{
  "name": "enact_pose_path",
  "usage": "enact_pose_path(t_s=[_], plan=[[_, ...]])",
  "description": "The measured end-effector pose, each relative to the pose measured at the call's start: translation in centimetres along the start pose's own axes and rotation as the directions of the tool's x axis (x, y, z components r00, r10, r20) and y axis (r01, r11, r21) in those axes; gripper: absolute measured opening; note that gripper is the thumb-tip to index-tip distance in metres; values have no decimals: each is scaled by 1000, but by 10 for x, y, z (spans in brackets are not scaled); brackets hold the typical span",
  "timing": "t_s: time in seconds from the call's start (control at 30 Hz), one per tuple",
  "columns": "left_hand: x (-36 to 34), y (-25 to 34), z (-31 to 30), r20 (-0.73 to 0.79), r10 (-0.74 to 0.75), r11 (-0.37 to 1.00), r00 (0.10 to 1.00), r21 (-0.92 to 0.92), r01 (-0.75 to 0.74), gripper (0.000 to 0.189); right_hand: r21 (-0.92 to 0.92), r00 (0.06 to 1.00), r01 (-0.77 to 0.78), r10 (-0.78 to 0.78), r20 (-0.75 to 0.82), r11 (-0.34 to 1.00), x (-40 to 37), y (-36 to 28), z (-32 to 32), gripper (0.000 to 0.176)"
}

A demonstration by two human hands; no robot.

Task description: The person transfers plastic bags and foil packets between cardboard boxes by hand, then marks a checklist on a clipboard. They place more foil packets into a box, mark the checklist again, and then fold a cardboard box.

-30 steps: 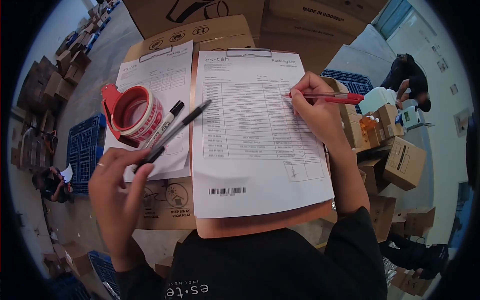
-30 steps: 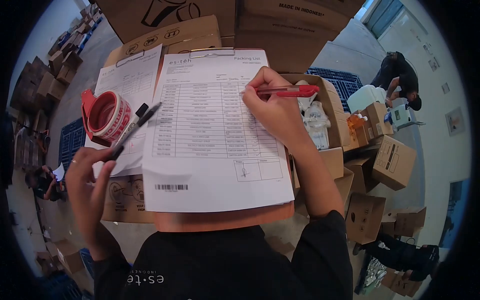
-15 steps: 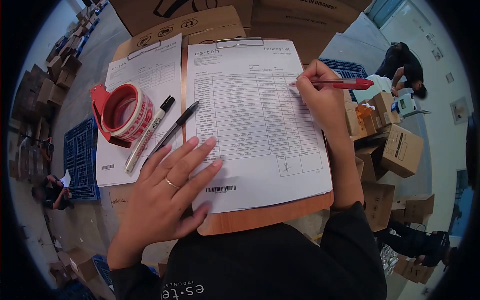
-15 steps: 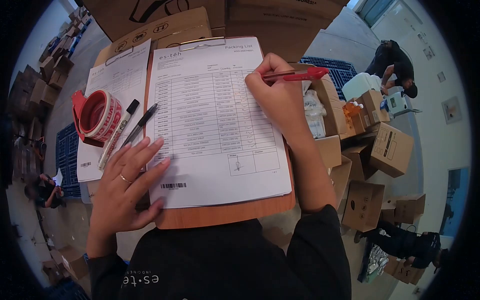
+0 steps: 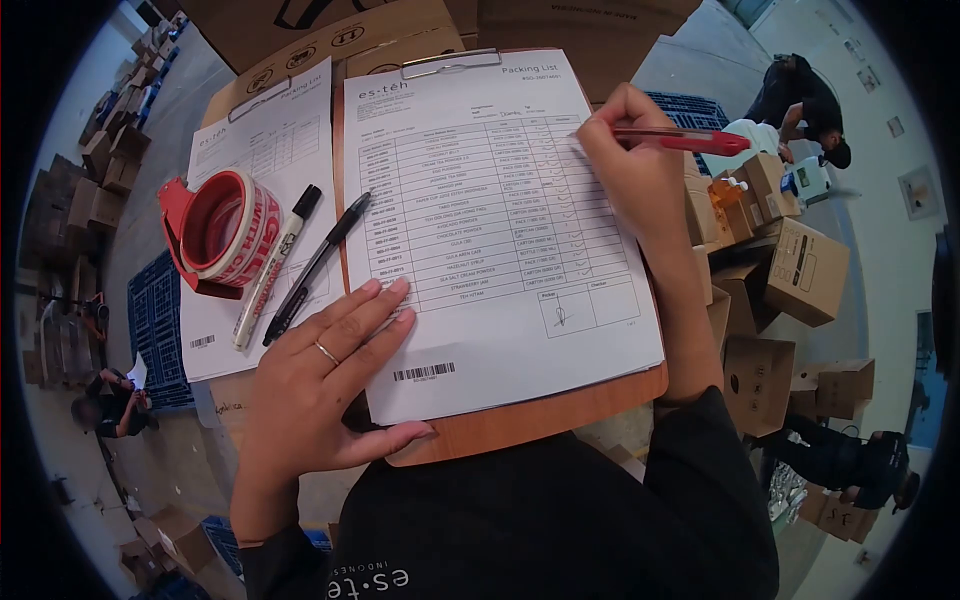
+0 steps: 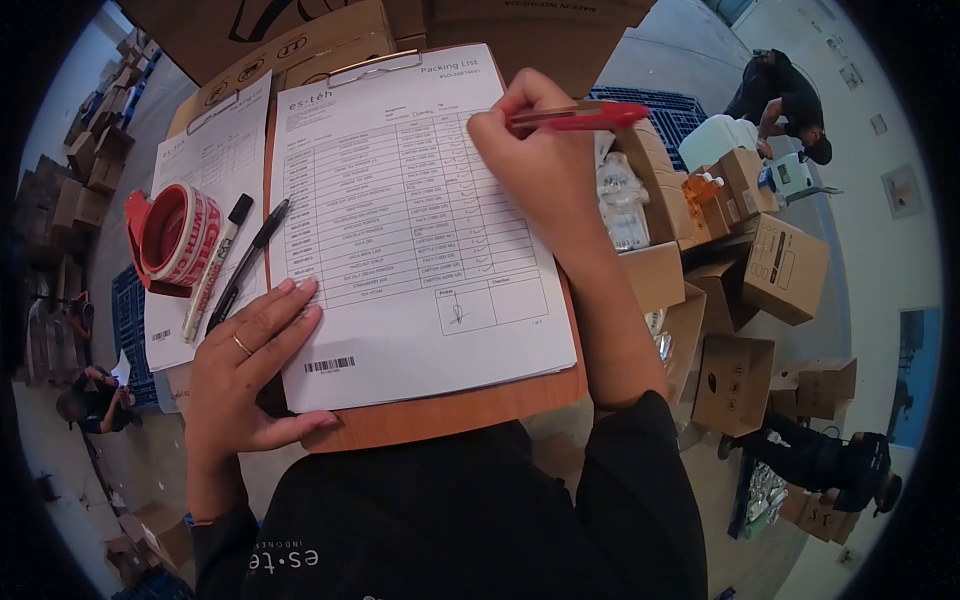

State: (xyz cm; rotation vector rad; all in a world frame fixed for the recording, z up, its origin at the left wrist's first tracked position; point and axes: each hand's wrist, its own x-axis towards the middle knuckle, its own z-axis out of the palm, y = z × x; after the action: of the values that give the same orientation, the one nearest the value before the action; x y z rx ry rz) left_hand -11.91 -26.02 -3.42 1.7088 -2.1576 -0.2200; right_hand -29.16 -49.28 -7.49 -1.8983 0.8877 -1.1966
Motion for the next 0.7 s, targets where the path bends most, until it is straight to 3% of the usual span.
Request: enact_pose_path(t_s=[0.03,0.07,0.13,0.23,0.47,0.53,0.7], plan=[[0,0,1,-7,3,1000,1000,7,-3,64,111,999,-46,47,-6,993,1,2,-1,13],[0,0,1,-15,6,1000,1000,14,-6,64,111,999,-44,45,-5,993,0,1,-2,13],[0,1,1,-17,5,1000,1000,19,-5,64,33,990,-12,7,139,999,-3,-4,-3,11],[0,0,1,-20,4,1000,1000,24,-4,65,39,983,-37,29,183,999,-3,-9,-3,11],[-3,-3,4,-19,-11,1000,1000,-10,11,70,83,976,-64,44,215,994,-3,-8,-1,11],[-1,-1,1,-23,-4,1000,1000,-1,4,68,140,968,-150,117,222,979,-3,-10,0,12],[-1,0,0,-28,0,1000,1000,12,1,66,86,963,-155,132,235,984,-4,-13,2,13]])
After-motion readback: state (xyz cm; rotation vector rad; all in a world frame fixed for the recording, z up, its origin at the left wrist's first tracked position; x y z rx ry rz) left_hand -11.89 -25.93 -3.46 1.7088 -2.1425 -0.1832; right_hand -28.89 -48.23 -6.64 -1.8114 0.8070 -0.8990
